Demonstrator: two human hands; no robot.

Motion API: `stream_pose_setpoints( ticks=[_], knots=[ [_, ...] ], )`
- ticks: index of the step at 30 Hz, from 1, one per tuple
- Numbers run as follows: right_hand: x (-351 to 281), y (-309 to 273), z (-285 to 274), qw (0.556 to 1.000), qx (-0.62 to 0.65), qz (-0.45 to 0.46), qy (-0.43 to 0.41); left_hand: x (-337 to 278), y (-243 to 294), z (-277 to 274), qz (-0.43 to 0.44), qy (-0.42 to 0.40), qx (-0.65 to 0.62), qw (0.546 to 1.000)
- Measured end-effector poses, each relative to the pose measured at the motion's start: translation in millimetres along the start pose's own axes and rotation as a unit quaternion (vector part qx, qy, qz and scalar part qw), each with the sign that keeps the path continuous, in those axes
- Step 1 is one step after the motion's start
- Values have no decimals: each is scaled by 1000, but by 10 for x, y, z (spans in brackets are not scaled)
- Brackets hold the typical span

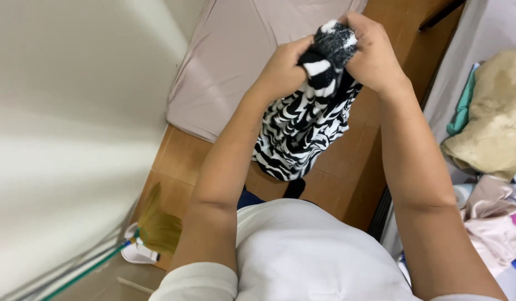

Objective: The person inserts a pillow into a teal pillowcase, smooths it out, and places it on the bed. They then pick up a zebra-print blanket, unfold it, and spread it over the mattress.

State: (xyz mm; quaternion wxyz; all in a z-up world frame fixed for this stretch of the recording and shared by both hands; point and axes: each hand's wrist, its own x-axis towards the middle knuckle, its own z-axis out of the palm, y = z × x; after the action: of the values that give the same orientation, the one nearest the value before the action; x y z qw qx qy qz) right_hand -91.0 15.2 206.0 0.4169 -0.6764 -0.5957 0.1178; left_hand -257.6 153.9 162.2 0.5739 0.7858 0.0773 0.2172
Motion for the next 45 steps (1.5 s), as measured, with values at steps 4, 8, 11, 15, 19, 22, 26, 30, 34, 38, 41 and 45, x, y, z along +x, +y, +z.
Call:
stream_pose_setpoints(
  ticks=[4, 8, 11, 15, 19, 22, 26, 30, 34, 38, 41, 45],
  knots=[
    [-93, -56, 308, 997, 59, 49, -14, -77, -155, -390, -10, 37, -40, 998],
    [-311, 363, 1046, 962, 85, 250, -66, -64, -425, -814, 112, 99, -77, 986],
    [-517, 710, 1398, 952, 26, 296, -69, -3, -601, -1136, 157, 154, -134, 966],
    [-589, 877, 1319, 908, -93, 407, 25, -8, -466, -1557, 148, 339, -111, 922],
    [-465, 1115, 883, 949, -170, 172, 204, 219, -745, -1788, 121, 387, -168, 899],
    [-265, 1113, 620, 917, -82, 178, 347, 499, -1099, -1850, 96, 395, -282, 869],
    [-213, 1497, 609, 942, -179, 179, 219, 717, -1450, -1864, 167, 380, -323, 850],
    [-374, 2134, 911, 881, -374, 289, 23, 779, -1260, -1898, 139, 427, -338, 827],
    [-455, 2596, 1130, 910, -298, 241, 160, 742, -1516, -1957, 83, 466, -323, 820],
    [-313, 2834, 1127, 902, -90, 357, 224, 819, -1886, -2044, 27, 471, -287, 834],
    [-35, 2927, 967, 910, -89, 334, 229, 1007, -1927, -2008, -15, 452, -285, 845],
    [182, 2715, 732, 923, -97, 309, 209, 1014, -2155, -1740, -97, 406, -223, 881]
  ],
)
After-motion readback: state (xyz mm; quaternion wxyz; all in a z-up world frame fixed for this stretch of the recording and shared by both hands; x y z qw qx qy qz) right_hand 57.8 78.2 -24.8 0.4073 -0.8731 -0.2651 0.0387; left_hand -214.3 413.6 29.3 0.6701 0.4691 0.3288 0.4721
